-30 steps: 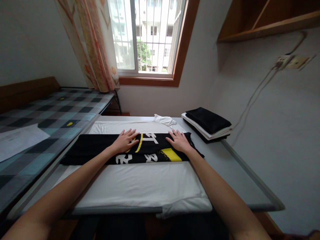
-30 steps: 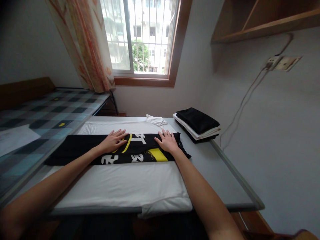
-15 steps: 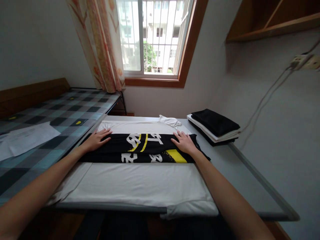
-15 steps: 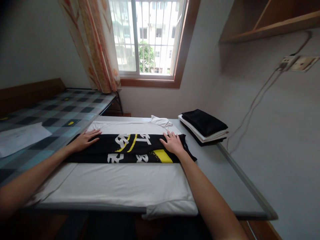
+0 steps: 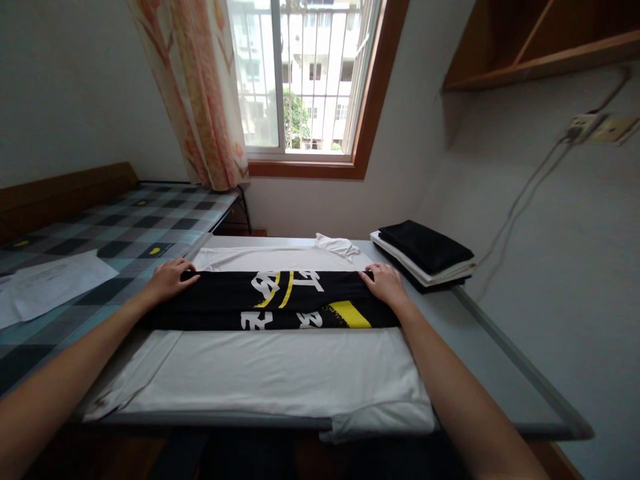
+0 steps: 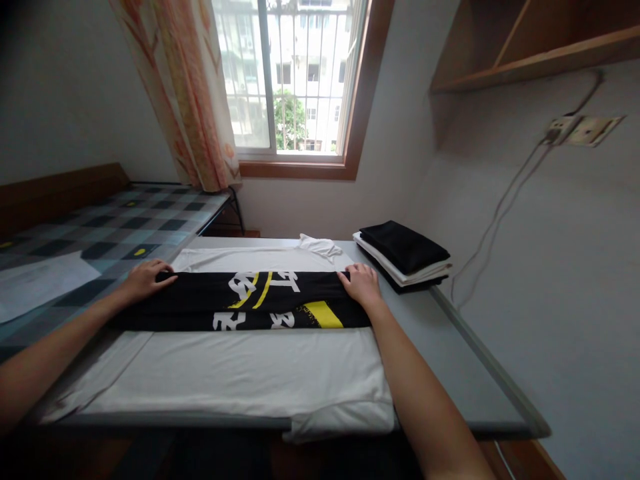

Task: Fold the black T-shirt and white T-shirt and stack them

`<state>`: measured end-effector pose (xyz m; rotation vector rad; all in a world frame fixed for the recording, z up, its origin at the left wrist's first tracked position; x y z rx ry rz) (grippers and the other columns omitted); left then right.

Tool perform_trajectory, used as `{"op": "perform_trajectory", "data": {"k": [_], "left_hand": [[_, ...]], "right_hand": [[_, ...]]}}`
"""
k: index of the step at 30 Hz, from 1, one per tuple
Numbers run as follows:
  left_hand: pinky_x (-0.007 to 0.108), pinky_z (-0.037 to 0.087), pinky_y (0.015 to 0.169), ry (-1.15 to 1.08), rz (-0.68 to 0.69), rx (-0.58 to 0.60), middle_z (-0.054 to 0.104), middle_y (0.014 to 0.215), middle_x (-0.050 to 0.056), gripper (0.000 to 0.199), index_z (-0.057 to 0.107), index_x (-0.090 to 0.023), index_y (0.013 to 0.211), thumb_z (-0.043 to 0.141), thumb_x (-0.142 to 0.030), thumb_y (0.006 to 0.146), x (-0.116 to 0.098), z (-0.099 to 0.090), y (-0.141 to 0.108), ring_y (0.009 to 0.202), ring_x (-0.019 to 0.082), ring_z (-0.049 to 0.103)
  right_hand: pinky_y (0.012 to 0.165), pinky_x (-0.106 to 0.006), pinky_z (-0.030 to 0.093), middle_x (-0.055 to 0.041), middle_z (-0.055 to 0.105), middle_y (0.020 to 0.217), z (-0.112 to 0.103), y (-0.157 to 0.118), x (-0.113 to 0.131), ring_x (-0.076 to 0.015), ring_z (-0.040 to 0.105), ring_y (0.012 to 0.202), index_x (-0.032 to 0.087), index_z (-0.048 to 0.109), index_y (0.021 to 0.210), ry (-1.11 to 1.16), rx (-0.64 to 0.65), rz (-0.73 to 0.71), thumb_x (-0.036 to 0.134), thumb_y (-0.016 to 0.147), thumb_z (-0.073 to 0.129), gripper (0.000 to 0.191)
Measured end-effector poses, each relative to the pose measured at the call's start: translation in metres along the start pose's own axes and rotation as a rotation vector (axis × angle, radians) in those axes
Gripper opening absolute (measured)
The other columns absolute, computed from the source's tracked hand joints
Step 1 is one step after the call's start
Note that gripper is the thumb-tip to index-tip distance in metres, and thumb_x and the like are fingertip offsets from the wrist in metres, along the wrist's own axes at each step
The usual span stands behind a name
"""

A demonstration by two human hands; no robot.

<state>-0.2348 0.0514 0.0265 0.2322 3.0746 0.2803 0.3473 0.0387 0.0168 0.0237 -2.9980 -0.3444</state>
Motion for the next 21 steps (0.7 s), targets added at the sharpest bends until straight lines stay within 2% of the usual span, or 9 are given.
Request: {"op": "perform_trajectory", "data": {"k": [5, 8, 13, 16, 18, 21], "left_hand": [[0.034, 0.044, 0.088, -0.060, -0.101, 0.113, 0.070, 0.106, 0.007, 0.043, 0.063, -0.018, 0.101, 0.051, -0.051, 0.077, 0.001, -0.008, 0.004, 0.101, 0.024, 0.063], [0.032, 0.044, 0.085, -0.081, -0.181, 0.139, 0.072, 0.102, 0.005, 0.045, 0.064, -0.019, 0.106, 0.057, -0.050, 0.074, 0.005, -0.012, 0.004, 0.098, 0.022, 0.063], [0.028, 0.048, 0.079, -0.246, -0.166, 0.142, 0.073, 0.089, 0.005, 0.054, 0.066, -0.020, 0.079, 0.057, -0.072, 0.065, 0.012, -0.017, 0.001, 0.089, 0.021, 0.063], [0.027, 0.048, 0.079, -0.307, -0.199, 0.102, 0.073, 0.085, 0.003, 0.060, 0.065, -0.020, 0.078, 0.053, -0.077, 0.065, 0.014, -0.020, -0.001, 0.087, 0.021, 0.063], [0.027, 0.048, 0.079, -0.321, -0.216, 0.086, 0.073, 0.085, 0.002, 0.055, 0.065, -0.020, 0.081, 0.053, -0.073, 0.070, 0.013, -0.021, -0.001, 0.086, 0.020, 0.062], [0.026, 0.047, 0.080, -0.293, -0.222, 0.051, 0.073, 0.090, 0.004, 0.043, 0.066, -0.016, 0.086, 0.055, -0.056, 0.075, 0.009, -0.022, 0.002, 0.087, 0.019, 0.062]], "right_hand": [[0.090, -0.041, 0.043, -0.0142, 0.062, 0.121, -0.004, 0.002, -0.016, -0.0313, 0.056, 0.112, 0.019, 0.066, 0.107, -0.006, 0.016, 0.115, 0.045, 0.093, 0.051, 0.033], [0.085, -0.038, 0.045, -0.0139, 0.064, 0.115, -0.006, 0.005, -0.023, -0.0305, 0.058, 0.108, 0.019, 0.067, 0.101, 0.037, 0.010, 0.152, 0.045, 0.090, 0.056, 0.030], [0.080, -0.036, 0.047, -0.0091, 0.072, 0.101, -0.004, 0.012, -0.044, -0.0274, 0.065, 0.095, 0.020, 0.069, 0.097, 0.200, 0.039, 0.196, 0.045, 0.081, 0.066, 0.029], [0.075, -0.032, 0.047, -0.0085, 0.073, 0.095, -0.003, 0.013, -0.050, -0.0254, 0.067, 0.088, 0.019, 0.069, 0.093, 0.236, 0.065, 0.154, 0.036, 0.078, 0.068, 0.023], [0.075, -0.032, 0.047, -0.0098, 0.073, 0.096, -0.005, 0.013, -0.048, -0.0260, 0.067, 0.089, 0.019, 0.068, 0.096, 0.212, 0.050, 0.153, 0.032, 0.081, 0.066, 0.021], [0.077, -0.034, 0.047, -0.0125, 0.072, 0.101, -0.013, 0.013, -0.037, -0.0290, 0.067, 0.096, 0.019, 0.067, 0.103, 0.144, -0.015, 0.178, 0.033, 0.086, 0.062, 0.023]]}}
Point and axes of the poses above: each hand's wrist, its own y-axis towards the middle knuckle, its own z-axis out of the palm, x = y × z, the point moved 3 cm from there along y, towards the middle knuckle
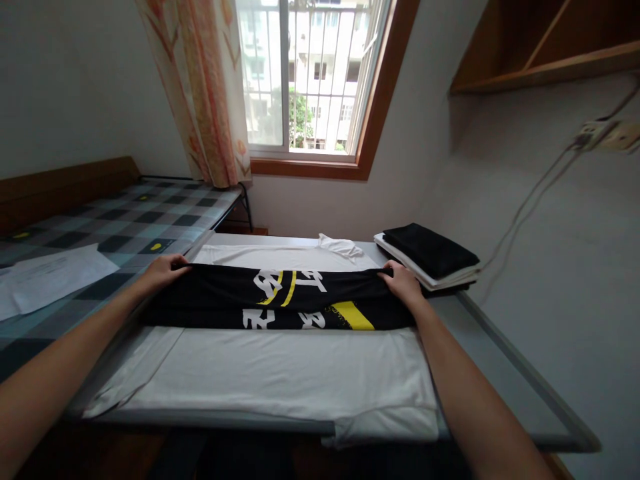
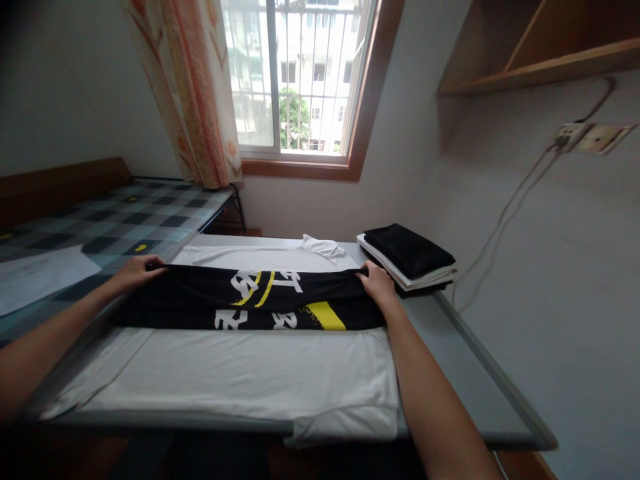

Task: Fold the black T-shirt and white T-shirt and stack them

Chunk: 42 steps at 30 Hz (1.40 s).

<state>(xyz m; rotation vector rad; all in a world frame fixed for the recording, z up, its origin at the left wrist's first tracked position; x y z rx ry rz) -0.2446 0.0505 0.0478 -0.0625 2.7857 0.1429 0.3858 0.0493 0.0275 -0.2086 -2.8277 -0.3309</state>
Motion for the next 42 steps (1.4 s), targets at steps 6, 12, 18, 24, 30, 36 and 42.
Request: {"op": "perform_trajectory", "data": {"k": [6, 12, 18, 24, 30, 36, 42], "left_hand": [[0.028, 0.047, 0.085, 0.095, -0.069, -0.118, 0.071, 0.104, 0.005, 0.036, 0.065, -0.013, 0.100, 0.053, -0.041, 0.081, -0.002, 0.000, 0.018, 0.096, 0.021, 0.062], [0.038, 0.047, 0.091, 0.221, -0.084, -0.148, 0.066, 0.118, 0.012, 0.041, 0.064, -0.016, 0.115, 0.053, -0.036, 0.081, -0.022, 0.014, 0.025, 0.109, 0.029, 0.061], [0.046, 0.038, 0.105, 0.214, 0.187, -0.206, 0.057, 0.134, 0.011, 0.045, 0.061, -0.022, 0.125, 0.044, -0.043, 0.089, -0.094, 0.044, 0.007, 0.127, 0.030, 0.050], [0.050, 0.028, 0.113, 0.124, 0.392, -0.002, 0.045, 0.152, 0.007, 0.058, 0.052, -0.027, 0.140, 0.039, -0.058, 0.093, -0.149, 0.091, -0.019, 0.141, 0.029, 0.036], [0.051, 0.018, 0.118, 0.179, 0.393, 0.045, 0.035, 0.157, 0.003, 0.062, 0.042, -0.033, 0.148, 0.034, -0.062, 0.094, -0.151, 0.102, -0.028, 0.147, 0.028, 0.026], [0.052, 0.018, 0.118, 0.204, 0.305, 0.061, 0.031, 0.159, 0.004, 0.065, 0.036, -0.033, 0.151, 0.032, -0.064, 0.094, -0.135, 0.095, -0.019, 0.148, 0.028, 0.024], [0.052, 0.019, 0.118, 0.241, 0.171, 0.056, 0.031, 0.159, 0.008, 0.067, 0.037, -0.026, 0.151, 0.031, -0.062, 0.094, -0.114, 0.085, -0.014, 0.148, 0.028, 0.024]], "right_hand": [[0.087, -0.038, 0.046, -0.0144, 0.068, 0.114, -0.010, 0.017, 0.028, -0.0307, 0.063, 0.106, 0.019, 0.063, 0.114, -0.014, -0.152, -0.048, 0.029, 0.092, 0.052, 0.027], [0.091, -0.042, 0.044, -0.0179, 0.064, 0.119, 0.001, 0.027, 0.044, -0.0326, 0.059, 0.109, 0.016, 0.064, 0.118, -0.112, -0.124, -0.049, 0.023, 0.090, 0.048, 0.033], [0.111, -0.049, 0.025, -0.0169, 0.054, 0.138, 0.016, 0.001, 0.089, -0.0321, 0.041, 0.130, 0.016, 0.064, 0.125, -0.138, -0.212, -0.261, 0.037, 0.096, 0.040, 0.043], [0.116, -0.046, 0.018, -0.0117, 0.034, 0.157, 0.043, -0.022, 0.120, -0.0275, 0.027, 0.145, 0.023, 0.047, 0.146, -0.135, 0.064, -0.418, 0.062, 0.097, 0.026, 0.066], [0.118, -0.048, 0.016, -0.0082, 0.023, 0.162, 0.049, -0.026, 0.109, -0.0268, 0.021, 0.148, 0.029, 0.031, 0.154, -0.193, 0.222, -0.350, 0.070, 0.094, 0.020, 0.074], [0.117, -0.049, 0.019, -0.0091, 0.025, 0.162, 0.045, -0.026, 0.104, -0.0278, 0.023, 0.147, 0.027, 0.034, 0.153, -0.187, 0.223, -0.291, 0.067, 0.096, 0.020, 0.071], [0.117, -0.047, 0.020, -0.0096, 0.027, 0.161, 0.046, -0.028, 0.103, -0.0275, 0.025, 0.147, 0.026, 0.035, 0.153, -0.189, 0.203, -0.299, 0.062, 0.098, 0.021, 0.067]]}}
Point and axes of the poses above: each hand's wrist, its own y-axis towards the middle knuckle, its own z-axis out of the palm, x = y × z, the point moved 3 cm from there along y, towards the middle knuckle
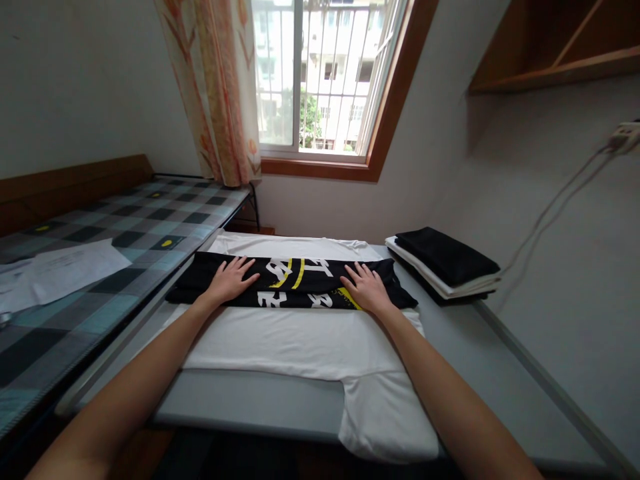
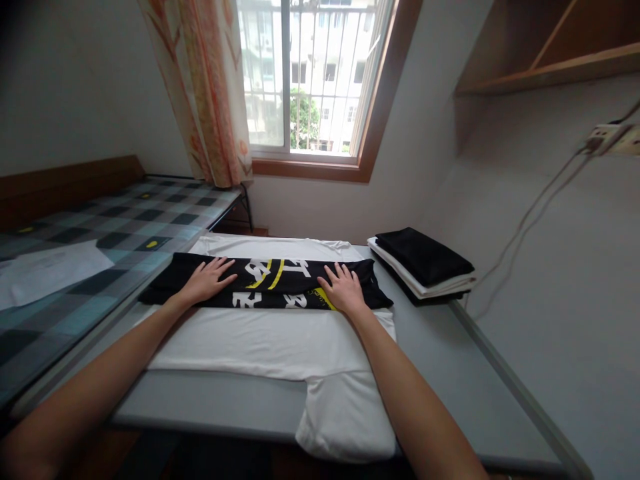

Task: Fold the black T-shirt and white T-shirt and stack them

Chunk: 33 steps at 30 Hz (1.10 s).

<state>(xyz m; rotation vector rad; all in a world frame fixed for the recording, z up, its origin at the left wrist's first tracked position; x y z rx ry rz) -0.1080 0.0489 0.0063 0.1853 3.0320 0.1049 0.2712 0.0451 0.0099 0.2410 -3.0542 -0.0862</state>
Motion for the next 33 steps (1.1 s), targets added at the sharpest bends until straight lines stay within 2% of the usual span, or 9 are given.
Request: {"op": "perform_trajectory", "data": {"k": [5, 9, 16, 25, 33], "left_hand": [[0.062, 0.018, 0.115, 0.005, -0.171, -0.013, 0.027, 0.160, 0.012, 0.079, 0.036, -0.021, 0.152, 0.028, -0.070, 0.090, 0.022, -0.002, -0.002, 0.148, 0.036, 0.021], [0.067, 0.017, 0.113, 0.006, -0.180, 0.011, 0.024, 0.161, 0.012, 0.079, 0.033, -0.024, 0.153, 0.025, -0.071, 0.090, 0.032, 0.001, 0.001, 0.147, 0.039, 0.019], [0.065, 0.015, 0.115, 0.043, -0.176, 0.045, 0.019, 0.163, 0.008, 0.075, 0.029, -0.027, 0.154, 0.023, -0.069, 0.092, 0.033, 0.003, 0.005, 0.148, 0.037, 0.017], [0.060, 0.019, 0.116, 0.022, -0.119, -0.019, 0.027, 0.161, 0.006, 0.067, 0.038, -0.028, 0.150, 0.027, -0.064, 0.094, 0.032, 0.001, 0.018, 0.148, 0.033, 0.022], [0.054, 0.020, 0.118, -0.062, -0.130, -0.057, 0.028, 0.160, 0.008, 0.062, 0.043, -0.023, 0.148, 0.036, -0.055, 0.095, 0.034, -0.003, 0.009, 0.147, 0.030, 0.025]], "right_hand": [[0.116, -0.047, 0.022, -0.0100, 0.028, 0.160, 0.001, 0.001, -0.001, -0.0279, 0.025, 0.147, 0.026, 0.036, 0.152, -0.004, -0.006, -0.009, 0.062, 0.098, 0.022, 0.066], [0.117, -0.048, 0.021, -0.0101, 0.027, 0.161, 0.001, 0.001, -0.002, -0.0280, 0.024, 0.147, 0.026, 0.036, 0.153, 0.000, -0.002, -0.009, 0.062, 0.098, 0.022, 0.067], [0.116, -0.047, 0.021, -0.0104, 0.029, 0.160, 0.000, 0.000, -0.001, -0.0281, 0.024, 0.147, 0.025, 0.036, 0.152, -0.004, -0.005, -0.001, 0.061, 0.099, 0.024, 0.065], [0.116, -0.047, 0.022, -0.0077, 0.031, 0.159, 0.005, 0.005, -0.006, -0.0275, 0.027, 0.146, 0.027, 0.039, 0.151, 0.039, -0.037, 0.031, 0.062, 0.098, 0.026, 0.065], [0.115, -0.049, 0.025, -0.0094, 0.037, 0.156, 0.005, 0.003, -0.010, -0.0294, 0.032, 0.144, 0.026, 0.046, 0.148, 0.068, -0.099, 0.016, 0.059, 0.098, 0.031, 0.061]]}}
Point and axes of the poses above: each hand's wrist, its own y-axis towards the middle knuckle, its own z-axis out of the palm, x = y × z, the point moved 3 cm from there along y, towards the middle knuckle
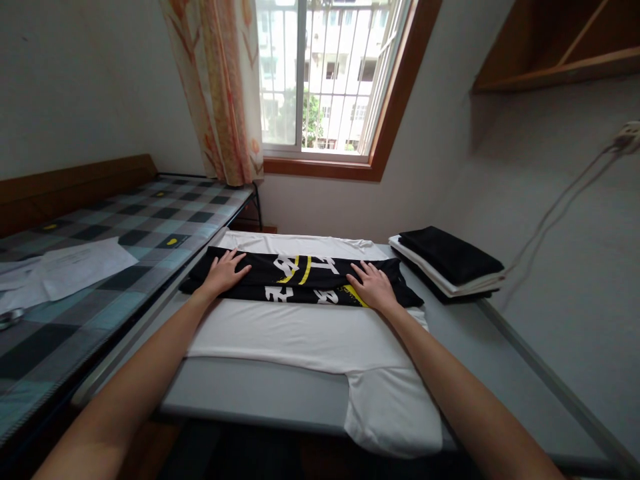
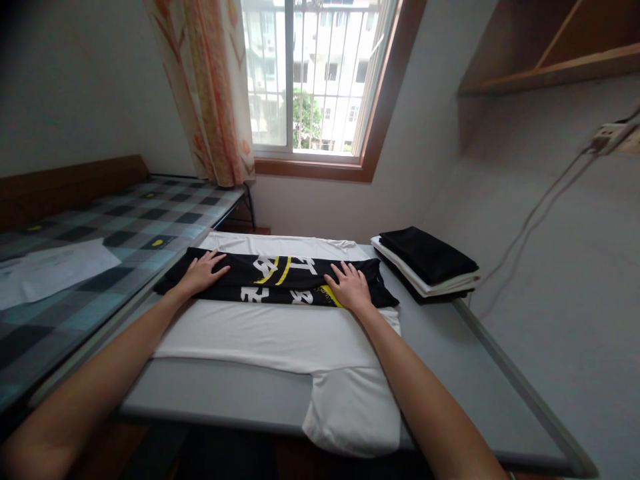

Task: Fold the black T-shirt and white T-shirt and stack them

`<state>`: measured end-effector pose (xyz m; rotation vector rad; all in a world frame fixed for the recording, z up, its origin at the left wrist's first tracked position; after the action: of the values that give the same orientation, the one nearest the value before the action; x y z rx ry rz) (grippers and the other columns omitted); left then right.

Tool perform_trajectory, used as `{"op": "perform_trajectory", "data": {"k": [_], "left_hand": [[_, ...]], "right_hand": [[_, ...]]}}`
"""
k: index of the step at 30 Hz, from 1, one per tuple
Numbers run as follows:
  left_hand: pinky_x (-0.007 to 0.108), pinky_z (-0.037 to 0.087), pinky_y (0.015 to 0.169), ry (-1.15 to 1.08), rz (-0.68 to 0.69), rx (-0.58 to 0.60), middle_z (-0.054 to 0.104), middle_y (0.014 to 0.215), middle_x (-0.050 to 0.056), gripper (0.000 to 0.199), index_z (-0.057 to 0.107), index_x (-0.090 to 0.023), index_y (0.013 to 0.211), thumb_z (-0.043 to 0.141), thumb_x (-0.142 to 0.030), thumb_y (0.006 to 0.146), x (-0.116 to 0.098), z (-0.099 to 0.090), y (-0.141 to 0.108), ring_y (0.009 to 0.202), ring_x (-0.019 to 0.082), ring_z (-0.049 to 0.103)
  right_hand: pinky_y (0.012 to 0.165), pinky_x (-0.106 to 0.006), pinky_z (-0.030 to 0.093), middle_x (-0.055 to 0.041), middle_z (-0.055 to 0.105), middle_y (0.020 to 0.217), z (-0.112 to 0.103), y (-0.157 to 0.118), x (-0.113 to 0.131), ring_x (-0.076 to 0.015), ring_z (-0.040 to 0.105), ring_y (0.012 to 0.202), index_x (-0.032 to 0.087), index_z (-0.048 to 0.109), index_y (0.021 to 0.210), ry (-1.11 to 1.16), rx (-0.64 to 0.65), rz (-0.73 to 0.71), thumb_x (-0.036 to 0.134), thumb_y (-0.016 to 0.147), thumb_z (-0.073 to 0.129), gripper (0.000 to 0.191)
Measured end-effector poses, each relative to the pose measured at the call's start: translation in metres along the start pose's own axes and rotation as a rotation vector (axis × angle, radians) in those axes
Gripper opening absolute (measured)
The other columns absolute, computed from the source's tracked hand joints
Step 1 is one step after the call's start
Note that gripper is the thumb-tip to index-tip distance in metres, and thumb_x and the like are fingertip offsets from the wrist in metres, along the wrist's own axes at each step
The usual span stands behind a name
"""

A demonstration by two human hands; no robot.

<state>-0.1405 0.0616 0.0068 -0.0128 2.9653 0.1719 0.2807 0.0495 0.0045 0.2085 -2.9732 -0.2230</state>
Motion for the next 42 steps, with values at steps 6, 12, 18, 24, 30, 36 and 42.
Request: {"op": "perform_trajectory", "data": {"k": [6, 12, 18, 24, 30, 36, 42], "left_hand": [[0.052, 0.019, 0.118, -0.009, 0.035, 0.018, 0.029, 0.160, 0.009, 0.057, 0.047, -0.022, 0.145, 0.040, -0.050, 0.096, -0.004, 0.002, -0.003, 0.146, 0.030, 0.028], [0.043, 0.027, 0.117, -0.021, 0.063, -0.040, 0.039, 0.154, 0.011, 0.055, 0.053, -0.018, 0.139, 0.045, -0.047, 0.093, -0.002, -0.003, 0.000, 0.141, 0.027, 0.037], [0.044, 0.043, 0.100, 0.177, -0.166, -0.150, 0.055, 0.137, 0.016, 0.050, 0.061, -0.018, 0.129, 0.048, -0.047, 0.091, 0.018, -0.033, -0.014, 0.123, 0.035, 0.052], [0.046, 0.047, 0.090, 0.218, -0.321, 0.001, 0.060, 0.128, 0.019, 0.053, 0.060, -0.017, 0.128, 0.043, -0.051, 0.090, 0.028, -0.045, -0.021, 0.113, 0.038, 0.058], [0.047, 0.048, 0.087, 0.206, -0.383, 0.064, 0.061, 0.127, 0.022, 0.057, 0.061, -0.014, 0.125, 0.042, -0.054, 0.089, 0.029, -0.049, -0.021, 0.113, 0.040, 0.058], [0.043, 0.050, 0.082, 0.208, -0.397, 0.072, 0.065, 0.120, 0.023, 0.056, 0.066, -0.010, 0.118, 0.043, -0.052, 0.088, 0.032, -0.053, -0.022, 0.107, 0.039, 0.062], [0.042, 0.051, 0.080, 0.207, -0.429, 0.076, 0.067, 0.116, 0.024, 0.057, 0.068, -0.008, 0.114, 0.041, -0.052, 0.090, 0.033, -0.055, -0.023, 0.105, 0.038, 0.063]], "right_hand": [[0.114, -0.051, 0.028, -0.0117, 0.040, 0.154, -0.002, -0.001, -0.005, -0.0319, 0.035, 0.142, 0.024, 0.049, 0.145, 0.005, -0.028, -0.013, 0.058, 0.097, 0.037, 0.060], [0.112, -0.052, 0.032, -0.0145, 0.046, 0.150, 0.005, -0.002, -0.016, -0.0330, 0.039, 0.140, 0.019, 0.056, 0.140, 0.057, -0.102, -0.059, 0.053, 0.097, 0.040, 0.057], [0.111, -0.047, 0.037, -0.0169, 0.058, 0.137, 0.003, -0.006, -0.029, -0.0293, 0.049, 0.132, 0.014, 0.068, 0.123, 0.249, -0.278, -0.200, 0.045, 0.096, 0.045, 0.047], [0.107, -0.048, 0.042, -0.0167, 0.063, 0.129, 0.001, -0.009, -0.029, -0.0293, 0.055, 0.123, 0.016, 0.072, 0.113, 0.302, -0.291, -0.239, 0.042, 0.093, 0.049, 0.041], [0.107, -0.046, 0.042, -0.0160, 0.062, 0.130, 0.000, -0.010, -0.026, -0.0284, 0.054, 0.124, 0.015, 0.071, 0.117, 0.281, -0.238, -0.222, 0.041, 0.093, 0.050, 0.041], [0.108, -0.045, 0.041, -0.0138, 0.062, 0.132, -0.002, -0.011, -0.025, -0.0273, 0.053, 0.126, 0.017, 0.069, 0.119, 0.261, -0.192, -0.189, 0.040, 0.093, 0.050, 0.040], [0.107, -0.044, 0.041, -0.0141, 0.062, 0.132, -0.001, -0.010, -0.025, -0.0272, 0.053, 0.125, 0.017, 0.069, 0.120, 0.257, -0.183, -0.180, 0.039, 0.093, 0.051, 0.040]]}}
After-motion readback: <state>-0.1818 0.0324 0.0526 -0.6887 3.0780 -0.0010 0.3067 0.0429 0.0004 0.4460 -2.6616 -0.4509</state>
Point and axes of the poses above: each hand's wrist, its own y-axis towards the middle knuckle, its own z-axis out of the palm, x = y × z, the point moved 3 cm from there along y, towards the middle knuckle
